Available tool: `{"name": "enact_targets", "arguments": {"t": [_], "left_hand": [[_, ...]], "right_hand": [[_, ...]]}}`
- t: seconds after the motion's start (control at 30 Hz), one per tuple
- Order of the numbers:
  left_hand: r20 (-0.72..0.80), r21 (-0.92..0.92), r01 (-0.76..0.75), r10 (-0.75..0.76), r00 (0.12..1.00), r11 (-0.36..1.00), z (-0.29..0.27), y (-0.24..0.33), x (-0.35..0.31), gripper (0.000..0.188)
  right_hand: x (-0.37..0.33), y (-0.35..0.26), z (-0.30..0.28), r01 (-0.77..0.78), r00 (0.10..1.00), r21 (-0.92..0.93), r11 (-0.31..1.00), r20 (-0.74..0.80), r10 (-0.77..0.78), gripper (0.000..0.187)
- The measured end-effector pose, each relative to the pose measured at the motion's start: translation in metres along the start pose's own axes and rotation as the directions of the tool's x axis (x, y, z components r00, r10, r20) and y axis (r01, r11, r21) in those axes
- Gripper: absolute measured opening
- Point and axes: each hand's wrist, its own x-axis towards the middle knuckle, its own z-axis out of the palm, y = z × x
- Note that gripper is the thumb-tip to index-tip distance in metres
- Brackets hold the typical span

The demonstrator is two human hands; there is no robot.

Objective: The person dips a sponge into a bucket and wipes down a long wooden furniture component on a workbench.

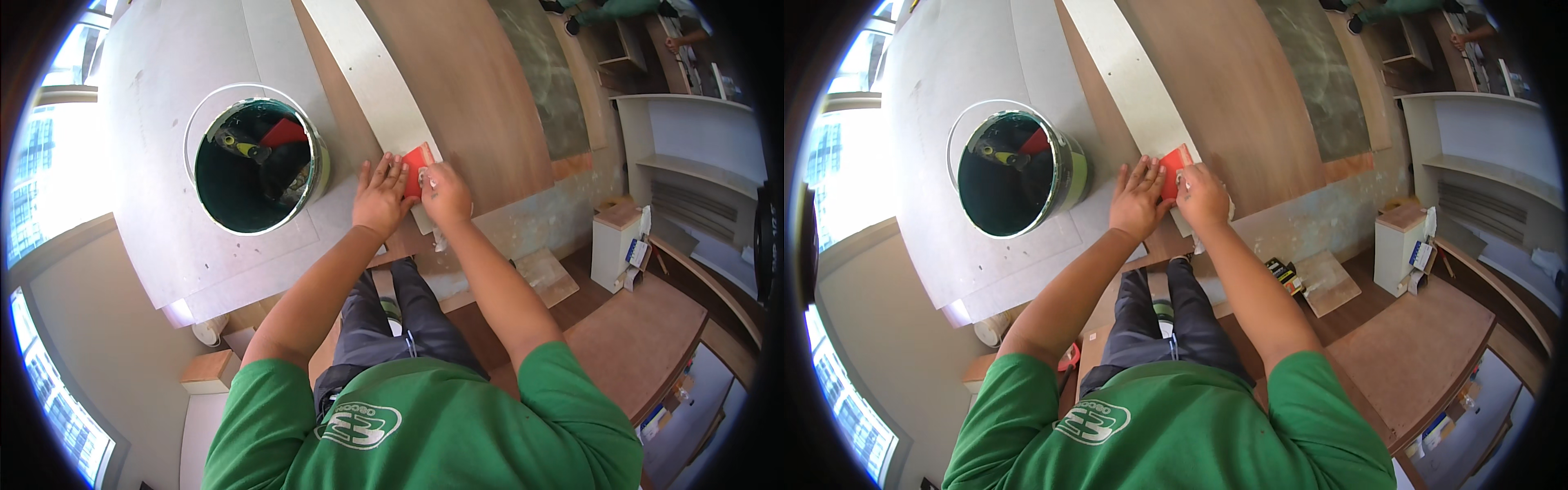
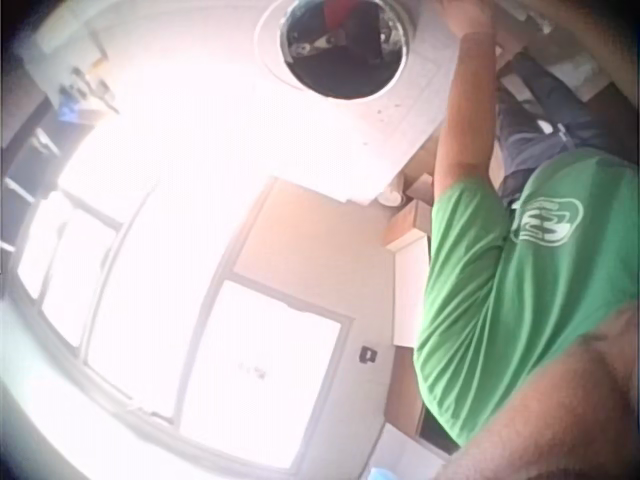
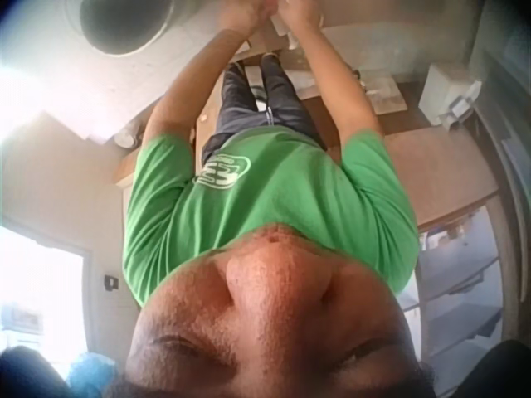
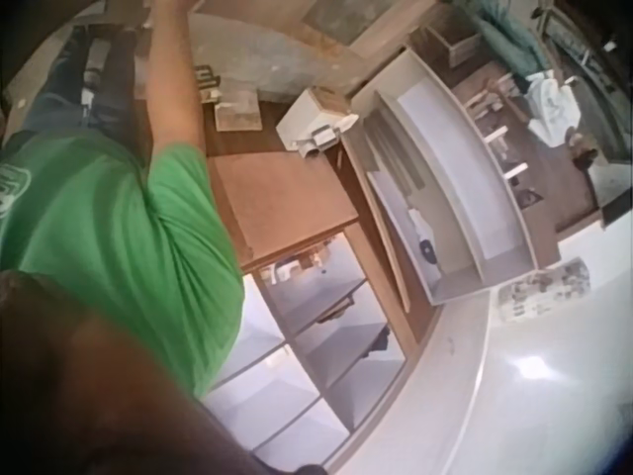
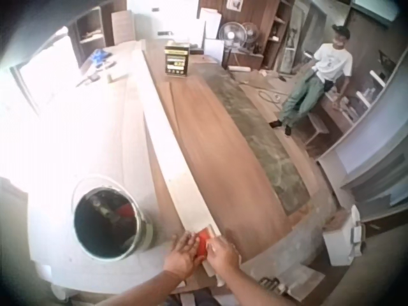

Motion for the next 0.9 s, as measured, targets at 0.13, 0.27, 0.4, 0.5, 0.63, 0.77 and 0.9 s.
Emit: {"name": "enact_targets", "arguments": {"t": [0.13, 0.27, 0.4, 0.5, 0.63, 0.77, 0.9], "left_hand": [[0.001, -0.017, 0.020, -0.020, 1.000, 1.000, 0.002, 0.001, -0.001, 0.064], [-0.012, -0.056, 0.084, -0.085, 0.996, 0.995, 0.005, 0.002, -0.003, 0.066], [-0.010, -0.033, 0.064, -0.065, 0.998, 0.997, 0.009, 0.000, -0.002, 0.068], [-0.014, 0.010, 0.047, -0.047, 0.999, 0.999, 0.012, 0.001, -0.001, 0.068], [-0.043, -0.044, 0.078, -0.080, 0.996, 0.996, 0.011, 0.003, -0.002, 0.068], [-0.016, -0.043, 0.102, -0.103, 0.995, 0.994, 0.008, 0.001, -0.002, 0.067], [-0.030, -0.010, 0.060, -0.061, 0.998, 0.998, 0.010, 0.001, 0.000, 0.067]], "right_hand": [[0.014, -0.004, 0.008, 0.003, 0.998, -0.017, 1.000, -0.059, -0.004, 0.006], [0.000, 0.004, 0.006, 0.097, 0.993, 0.024, 0.995, -0.072, -0.095, 0.006], [-0.005, 0.007, 0.004, 0.122, 0.992, -0.007, 0.992, -0.007, -0.122, 0.005], [0.029, 0.009, 0.009, 0.137, 0.988, -0.043, 0.990, -0.063, -0.139, 0.006], [0.018, 0.014, 0.002, 0.193, 0.981, -0.089, 0.977, -0.019, -0.195, 0.012], [-0.010, 0.022, -0.005, 0.137, 0.987, -0.071, 0.988, 0.099, -0.130, 0.025], [0.026, 0.011, 0.001, 0.162, 0.987, -0.093, 0.982, 0.012, -0.161, 0.020]]}}
